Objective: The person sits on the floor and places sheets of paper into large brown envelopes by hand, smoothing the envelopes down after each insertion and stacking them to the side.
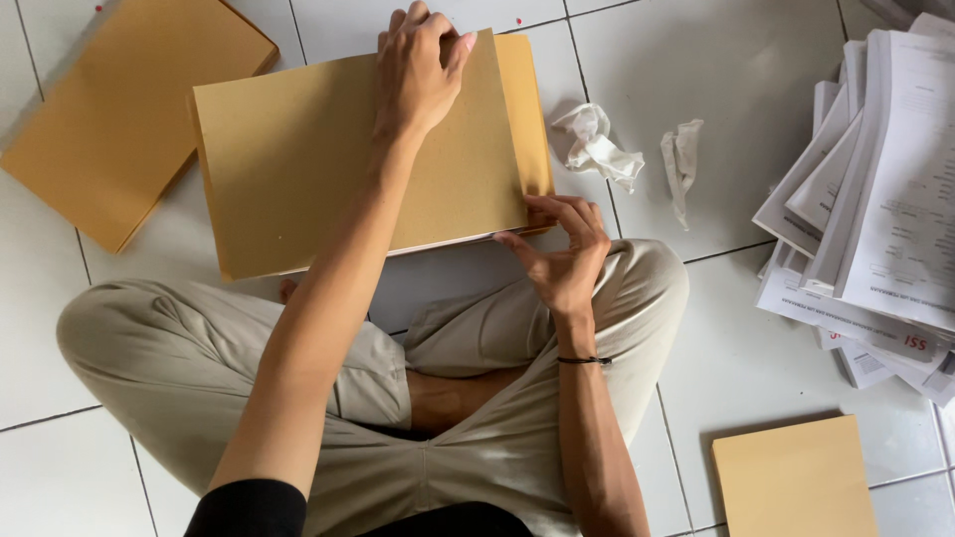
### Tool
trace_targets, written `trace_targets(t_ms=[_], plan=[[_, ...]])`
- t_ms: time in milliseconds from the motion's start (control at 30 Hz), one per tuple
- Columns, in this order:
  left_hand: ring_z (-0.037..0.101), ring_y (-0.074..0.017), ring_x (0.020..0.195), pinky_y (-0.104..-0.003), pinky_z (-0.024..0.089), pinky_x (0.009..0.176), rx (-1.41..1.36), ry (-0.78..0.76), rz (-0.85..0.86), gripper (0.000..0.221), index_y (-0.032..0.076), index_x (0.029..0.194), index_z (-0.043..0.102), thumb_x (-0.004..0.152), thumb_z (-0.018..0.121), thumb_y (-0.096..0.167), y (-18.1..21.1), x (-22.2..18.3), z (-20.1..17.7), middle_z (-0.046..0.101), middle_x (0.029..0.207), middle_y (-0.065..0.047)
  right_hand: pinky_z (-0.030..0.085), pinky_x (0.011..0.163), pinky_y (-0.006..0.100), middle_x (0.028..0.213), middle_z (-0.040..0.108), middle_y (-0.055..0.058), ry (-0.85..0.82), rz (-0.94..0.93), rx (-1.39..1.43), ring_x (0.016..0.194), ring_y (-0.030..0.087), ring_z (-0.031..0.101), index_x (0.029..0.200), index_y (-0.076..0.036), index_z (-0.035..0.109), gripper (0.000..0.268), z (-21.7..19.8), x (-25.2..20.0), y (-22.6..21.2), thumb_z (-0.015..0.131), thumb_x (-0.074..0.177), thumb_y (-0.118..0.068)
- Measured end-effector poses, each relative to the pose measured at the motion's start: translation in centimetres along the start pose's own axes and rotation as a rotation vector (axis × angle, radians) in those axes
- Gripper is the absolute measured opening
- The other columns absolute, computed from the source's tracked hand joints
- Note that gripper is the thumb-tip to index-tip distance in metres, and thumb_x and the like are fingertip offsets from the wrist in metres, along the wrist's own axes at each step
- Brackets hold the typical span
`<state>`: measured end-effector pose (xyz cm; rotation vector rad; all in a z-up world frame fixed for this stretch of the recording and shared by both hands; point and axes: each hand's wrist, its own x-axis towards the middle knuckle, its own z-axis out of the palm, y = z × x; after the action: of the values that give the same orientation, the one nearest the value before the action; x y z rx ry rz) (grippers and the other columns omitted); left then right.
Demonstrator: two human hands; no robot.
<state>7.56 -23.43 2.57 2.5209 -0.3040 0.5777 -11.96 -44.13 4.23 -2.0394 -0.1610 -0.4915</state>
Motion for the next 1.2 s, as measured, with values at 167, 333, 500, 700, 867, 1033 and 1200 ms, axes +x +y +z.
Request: trace_targets(t_ms=[167, 333, 500, 700, 867, 1033, 1200], plan=[[0.056, -0.0288, 0.088, -0.046, 0.048, 0.078, 0.013, 0.029, -0.001, 0.028, 0.009, 0.084, 0.062, 0.102, 0.068, 0.03, 0.4, -0.1, -0.2, 0.057, 0.09, -0.005, 0.054, 0.084, 0.033, 0.101, 0.071, 0.006, -0.008, 0.002, 0.028, 0.088, 0.018, 0.064, 0.106, -0.011, 0.076, 0.047, -0.1, 0.3, -0.2, 0.097, 0.07, -0.032], [0.055, -0.0305, 0.088, -0.047, 0.047, 0.076, 0.035, 0.032, -0.007, 0.03, 0.008, 0.083, 0.062, 0.102, 0.069, 0.03, 0.4, -0.3, 0.0, 0.056, 0.09, -0.006, 0.054, 0.084, 0.034, 0.103, 0.071, 0.006, 0.002, -0.044, -0.005, 0.088, 0.019, 0.065, 0.108, -0.011, 0.075, 0.046, 0.0, 0.0, -0.1, 0.095, 0.074, -0.034], [0.057, -0.0302, 0.088, -0.046, 0.049, 0.074, 0.073, 0.044, 0.018, 0.027, 0.009, 0.087, 0.063, 0.101, 0.07, 0.031, 0.5, -0.4, 0.0, 0.059, 0.092, -0.006, 0.048, 0.09, 0.036, 0.108, 0.07, 0.005, 0.028, 0.013, -0.085, 0.093, 0.02, 0.062, 0.112, -0.013, 0.074, 0.056, -0.2, -0.2, -0.5, 0.096, 0.068, -0.04], [0.058, -0.031, 0.085, -0.046, 0.048, 0.069, 0.14, 0.089, 0.031, 0.029, 0.01, 0.088, 0.059, 0.1, 0.072, 0.034, 0.0, -0.3, 1.2, 0.059, 0.089, -0.007, 0.052, 0.076, 0.029, 0.121, 0.065, 0.005, 0.024, 0.416, 0.129, 0.096, 0.017, 0.063, 0.133, -0.013, 0.066, 0.073, -0.9, -0.3, -1.0, 0.085, 0.07, -0.046], [0.062, -0.0298, 0.079, -0.045, 0.05, 0.069, 0.239, 0.077, 0.025, 0.033, 0.009, 0.088, 0.062, 0.1, 0.072, 0.038, -0.2, -0.4, 1.7, 0.063, 0.088, -0.008, 0.048, 0.073, 0.026, 0.101, 0.066, -0.001, 0.078, 0.456, 0.139, 0.086, 0.012, 0.059, 0.116, -0.016, 0.078, 0.043, -0.8, -0.9, 0.1, 0.078, 0.082, -0.043], [0.059, -0.0327, 0.095, -0.045, 0.044, 0.087, -0.062, -0.076, 0.014, 0.025, 0.01, 0.101, 0.058, 0.103, 0.065, 0.034, -1.5, -1.3, 0.1, 0.065, 0.104, -0.007, 0.051, 0.071, 0.03, 0.112, 0.066, 0.006, 0.16, 0.276, 0.069, 0.1, 0.015, 0.063, 0.112, -0.009, 0.078, 0.041, -0.1, -1.3, 1.0, 0.083, 0.081, -0.036], [0.058, -0.0318, 0.097, -0.045, 0.044, 0.086, 0.001, -0.098, 0.004, 0.026, 0.01, 0.101, 0.06, 0.103, 0.063, 0.036, -0.8, -1.2, -0.4, 0.063, 0.104, -0.008, 0.05, 0.07, 0.031, 0.111, 0.067, 0.004, 0.194, 0.189, 0.019, 0.106, 0.018, 0.06, 0.109, -0.011, 0.079, 0.033, 0.0, -0.9, -0.1, 0.081, 0.085, -0.033]])
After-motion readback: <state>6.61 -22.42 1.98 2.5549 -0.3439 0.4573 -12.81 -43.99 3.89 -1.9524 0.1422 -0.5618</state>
